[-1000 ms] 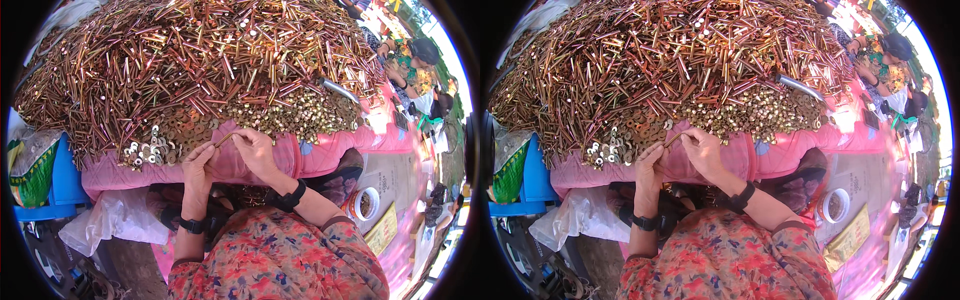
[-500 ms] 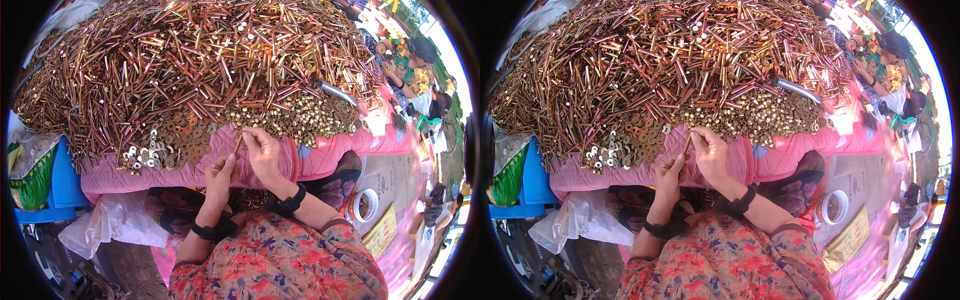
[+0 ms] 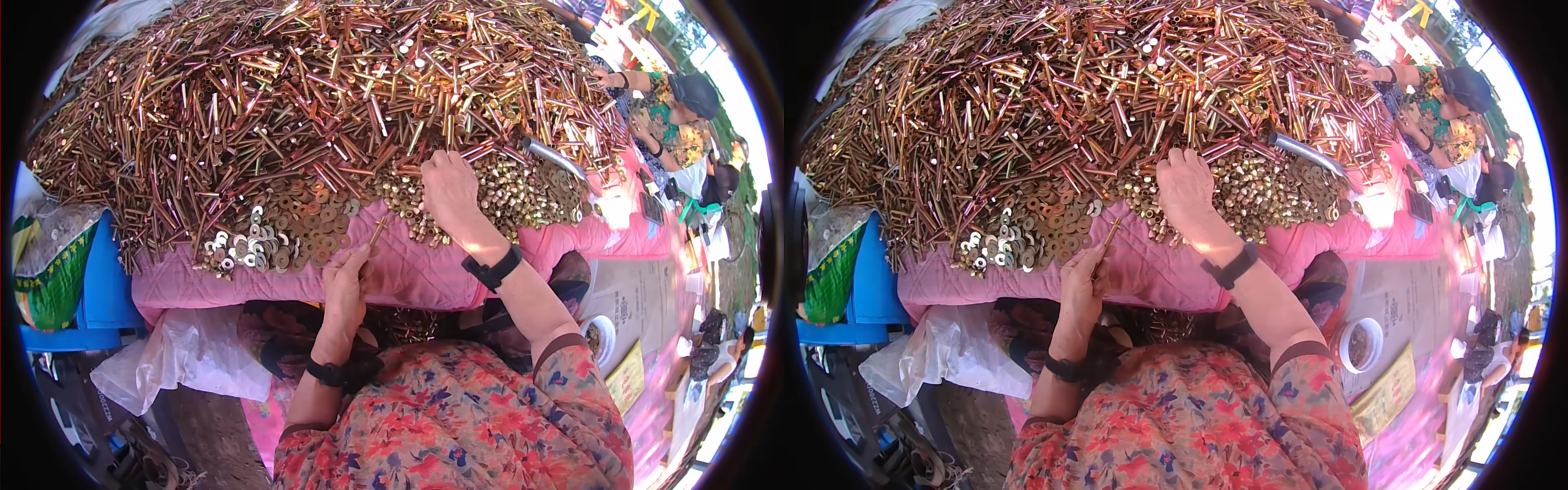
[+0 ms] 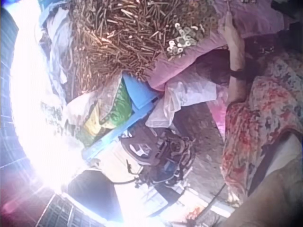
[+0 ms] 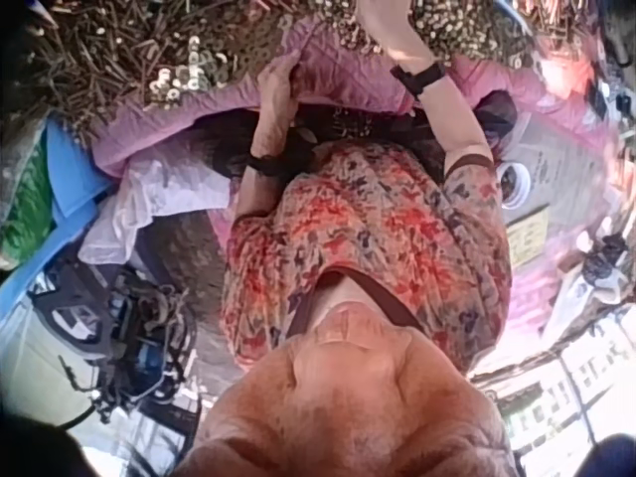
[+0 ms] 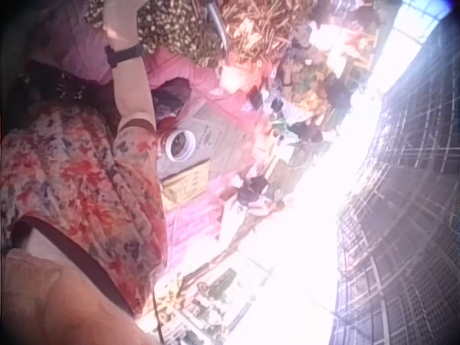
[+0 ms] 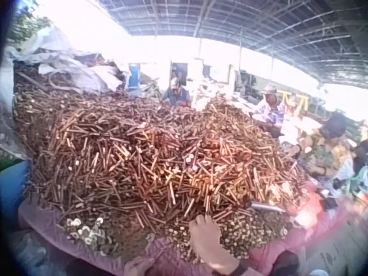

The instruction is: Manually inserting small metal pins into washers and sorting them.

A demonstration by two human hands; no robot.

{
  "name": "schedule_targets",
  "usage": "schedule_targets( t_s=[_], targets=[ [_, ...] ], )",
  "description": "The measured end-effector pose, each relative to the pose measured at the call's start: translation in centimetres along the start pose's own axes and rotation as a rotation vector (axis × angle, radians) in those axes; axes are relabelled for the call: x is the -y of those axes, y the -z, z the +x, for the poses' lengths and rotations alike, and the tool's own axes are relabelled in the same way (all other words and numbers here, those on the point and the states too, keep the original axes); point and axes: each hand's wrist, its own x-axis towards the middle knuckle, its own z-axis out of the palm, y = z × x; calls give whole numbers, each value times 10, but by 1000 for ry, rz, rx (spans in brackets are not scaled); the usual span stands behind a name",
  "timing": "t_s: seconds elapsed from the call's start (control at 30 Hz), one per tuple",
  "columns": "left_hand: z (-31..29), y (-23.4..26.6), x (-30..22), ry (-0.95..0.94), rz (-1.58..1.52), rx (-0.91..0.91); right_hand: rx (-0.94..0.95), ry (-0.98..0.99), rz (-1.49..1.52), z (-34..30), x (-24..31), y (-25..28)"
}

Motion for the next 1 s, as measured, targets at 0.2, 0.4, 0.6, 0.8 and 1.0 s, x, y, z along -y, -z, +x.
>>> schedule_targets(
  t_s=[0.2,0.4,0.6,0.8,1.0],
  targets=[
    [1,6,1,-31,-2,-23,260,6,-97,5,17,-7],
    [-4,8,-2,-66,24,-45,309,-111,34,-1,18,1],
    [-3,12,3,-88,-19,-5,235,-662,1574,-23,30,23],
    [-7,5,5,-131,-28,22,195,-790,1842,-42,41,20],
    [-11,1,5,-154,-4,-25,127,-800,1937,-57,56,15]
  ],
)
